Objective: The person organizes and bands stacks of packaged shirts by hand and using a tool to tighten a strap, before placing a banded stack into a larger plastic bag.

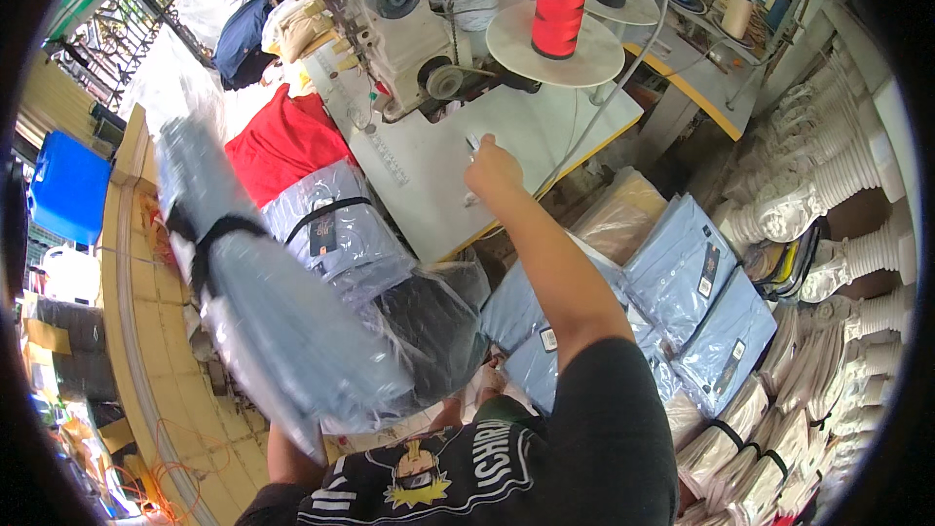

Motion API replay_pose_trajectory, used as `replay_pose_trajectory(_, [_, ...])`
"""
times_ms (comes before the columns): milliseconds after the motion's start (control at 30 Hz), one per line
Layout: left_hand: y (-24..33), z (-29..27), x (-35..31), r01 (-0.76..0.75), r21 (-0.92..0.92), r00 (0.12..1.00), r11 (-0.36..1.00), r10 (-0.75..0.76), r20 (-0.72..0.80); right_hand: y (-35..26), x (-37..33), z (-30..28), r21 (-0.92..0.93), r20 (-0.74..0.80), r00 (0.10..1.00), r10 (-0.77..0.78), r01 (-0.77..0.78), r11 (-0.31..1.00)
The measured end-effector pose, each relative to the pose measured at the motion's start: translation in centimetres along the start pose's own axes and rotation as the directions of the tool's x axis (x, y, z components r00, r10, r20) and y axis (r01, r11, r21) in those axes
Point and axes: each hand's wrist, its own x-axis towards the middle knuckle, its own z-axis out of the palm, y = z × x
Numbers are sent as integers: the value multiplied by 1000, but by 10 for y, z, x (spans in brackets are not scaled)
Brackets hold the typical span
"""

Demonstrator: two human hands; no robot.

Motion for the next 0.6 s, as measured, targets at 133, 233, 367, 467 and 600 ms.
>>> replay_pose_trajectory(133, [-28, 23, 22, 129, -26, 991, 991, -128, 30, 3, -88, -52, 898, 375, 926, -54, -348, 271])
replay_pose_trajectory(233, [-57, 40, 44, 287, -8, 956, 958, -287, -61, -12, -150, -88, 886, 443, 897, -2, -438, -152])
replay_pose_trajectory(367, [-97, 67, 74, 369, 85, 926, 925, -359, -118, 12, -160, -75, 982, 176, 966, 188, -184, 27])
replay_pose_trajectory(467, [-117, 84, 96, 399, 160, 916, 903, -383, -119, 32, -155, -79, 948, 154, 951, 267, -218, 233])
replay_pose_trajectory(600, [-102, 80, 139, 602, 281, 777, 747, -629, 8, 53, -180, -66, 975, 149, 967, 208, -178, 130])
